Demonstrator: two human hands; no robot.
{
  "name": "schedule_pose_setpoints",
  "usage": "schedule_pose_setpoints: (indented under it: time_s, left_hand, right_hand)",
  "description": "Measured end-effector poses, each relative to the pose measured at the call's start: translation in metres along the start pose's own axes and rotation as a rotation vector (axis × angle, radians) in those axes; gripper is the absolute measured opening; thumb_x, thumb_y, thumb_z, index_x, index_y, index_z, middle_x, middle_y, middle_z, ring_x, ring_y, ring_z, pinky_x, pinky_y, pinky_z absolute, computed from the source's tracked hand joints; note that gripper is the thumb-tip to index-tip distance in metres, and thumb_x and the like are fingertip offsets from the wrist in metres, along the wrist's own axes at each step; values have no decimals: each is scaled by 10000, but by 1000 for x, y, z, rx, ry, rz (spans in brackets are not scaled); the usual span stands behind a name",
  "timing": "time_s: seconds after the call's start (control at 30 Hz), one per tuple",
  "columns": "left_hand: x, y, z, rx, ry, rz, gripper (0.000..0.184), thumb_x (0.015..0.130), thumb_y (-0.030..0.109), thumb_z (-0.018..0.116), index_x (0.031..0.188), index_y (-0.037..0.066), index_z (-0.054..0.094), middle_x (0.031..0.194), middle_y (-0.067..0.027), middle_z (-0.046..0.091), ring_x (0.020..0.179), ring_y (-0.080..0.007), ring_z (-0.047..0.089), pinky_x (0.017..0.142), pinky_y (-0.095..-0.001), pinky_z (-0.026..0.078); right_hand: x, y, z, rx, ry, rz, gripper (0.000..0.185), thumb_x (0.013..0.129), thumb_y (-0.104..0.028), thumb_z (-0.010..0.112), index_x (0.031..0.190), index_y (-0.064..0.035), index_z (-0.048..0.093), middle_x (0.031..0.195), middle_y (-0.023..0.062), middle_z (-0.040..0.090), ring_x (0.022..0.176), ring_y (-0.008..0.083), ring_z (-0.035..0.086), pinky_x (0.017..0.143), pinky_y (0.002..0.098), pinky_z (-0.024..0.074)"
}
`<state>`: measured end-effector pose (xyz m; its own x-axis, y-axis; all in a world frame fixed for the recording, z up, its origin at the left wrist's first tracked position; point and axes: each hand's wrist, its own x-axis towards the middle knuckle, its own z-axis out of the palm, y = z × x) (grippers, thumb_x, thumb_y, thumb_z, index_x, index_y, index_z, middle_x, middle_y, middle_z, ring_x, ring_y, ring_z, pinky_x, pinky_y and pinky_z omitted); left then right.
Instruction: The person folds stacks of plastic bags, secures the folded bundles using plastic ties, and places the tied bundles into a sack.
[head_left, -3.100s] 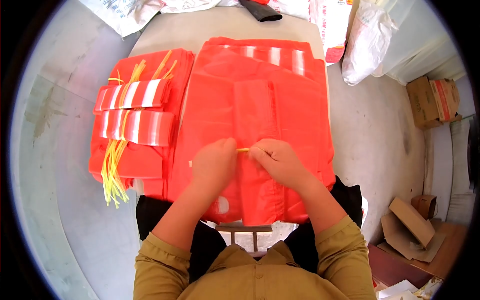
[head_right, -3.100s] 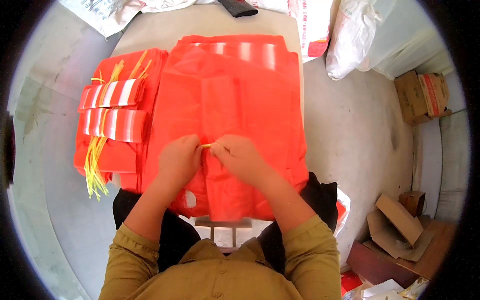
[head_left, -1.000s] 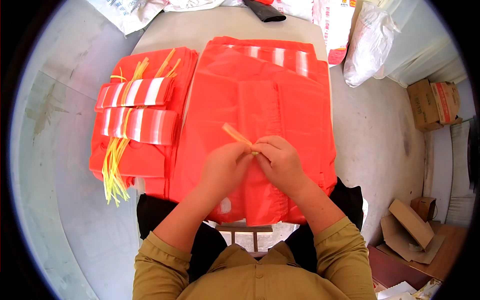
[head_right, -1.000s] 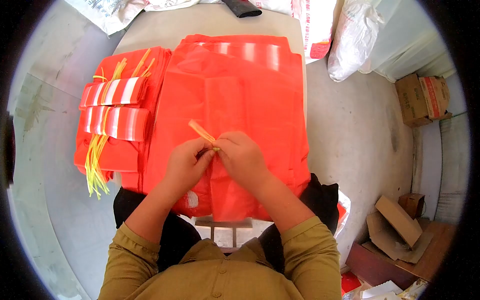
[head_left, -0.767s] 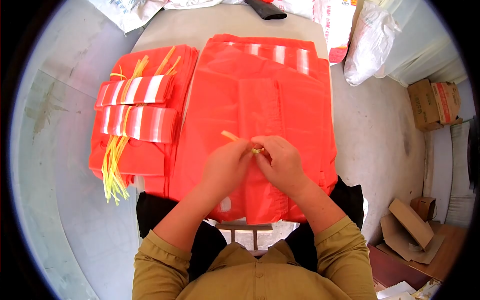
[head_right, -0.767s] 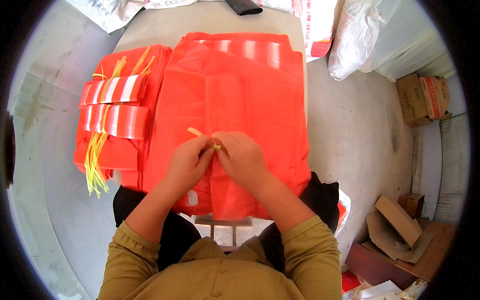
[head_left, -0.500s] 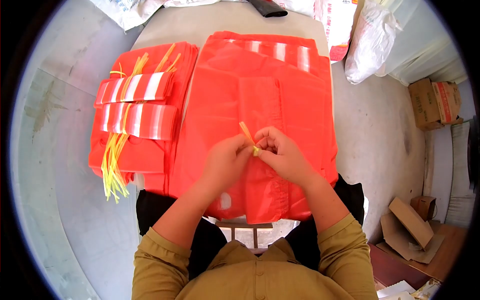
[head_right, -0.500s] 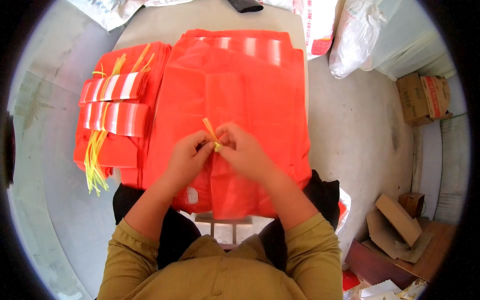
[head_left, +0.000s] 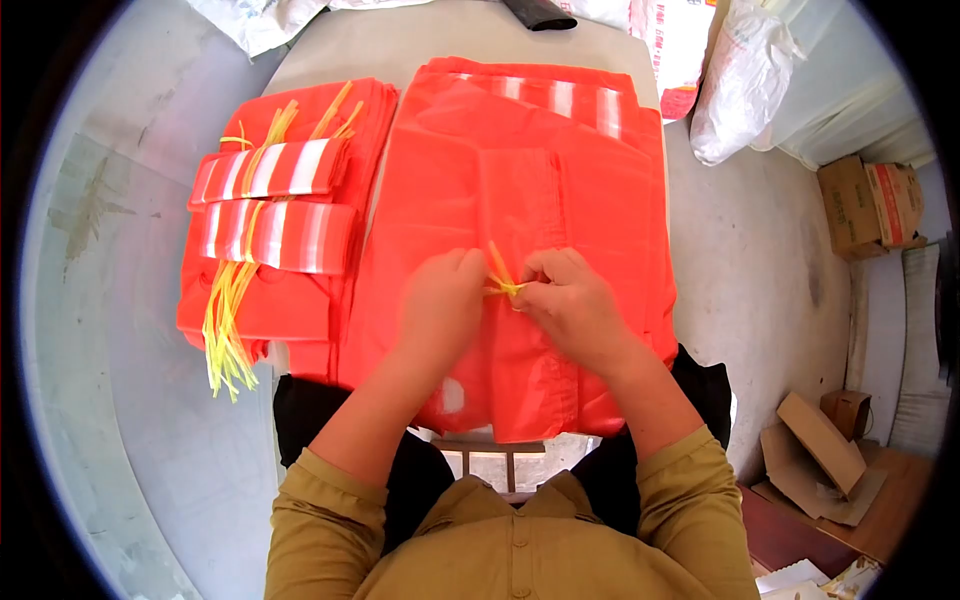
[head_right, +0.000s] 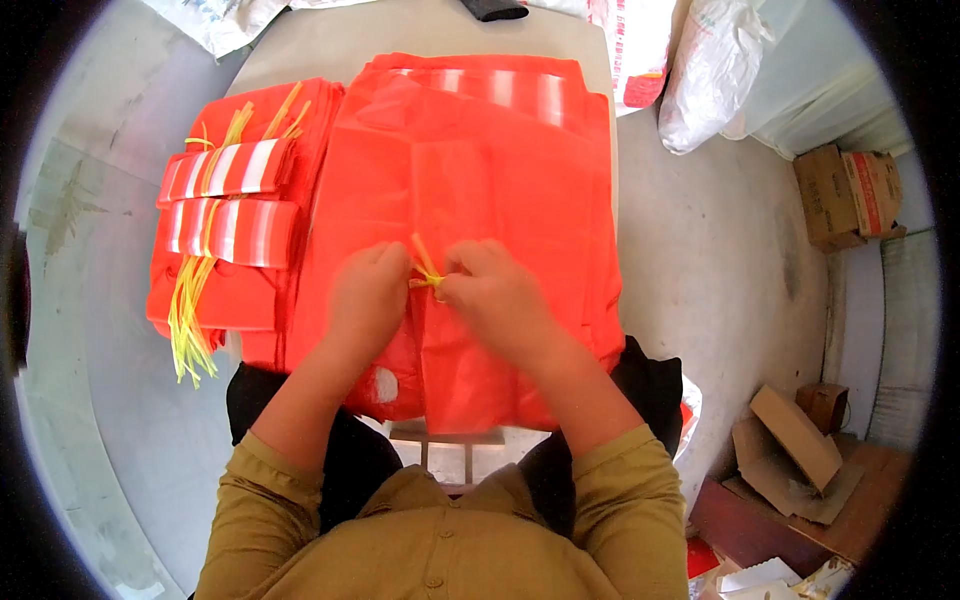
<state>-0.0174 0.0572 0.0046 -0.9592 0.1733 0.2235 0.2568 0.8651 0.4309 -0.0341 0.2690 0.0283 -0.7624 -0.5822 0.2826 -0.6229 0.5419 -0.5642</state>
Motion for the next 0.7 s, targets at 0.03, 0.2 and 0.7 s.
schedule_pose_setpoints:
  time_s: [0.03,0.2,0.7]
  left_hand:
    - [0,1,-1,16,-12,-8,148,977,83,648,1112,23,665,886,-180,666,831,-365,679,721,-431,545]
    - [2,9,-6,-175,286,-99,318,948,94,699,1255,46,630,1036,-182,637,870,-370,681,774,-435,570]
    - [-55,22,-17,-966,-278,-268,474,1040,272,652,1437,33,550,1415,-168,587,1242,-257,643,1049,-412,530]
  right_hand:
    - [-1,2,-3,-96,-48,-31,179,843,-9,775,1016,-45,751,1159,121,660,1051,308,659,864,372,556]
    - [-13,2,-17,60,140,252,523,863,-98,789,1359,-54,627,1420,217,558,1295,384,556,1085,429,480]
    - [-25,-33,-41,1079,59,604,879,984,-51,665,1695,-91,149,1526,231,518,1265,271,625,1043,382,524]
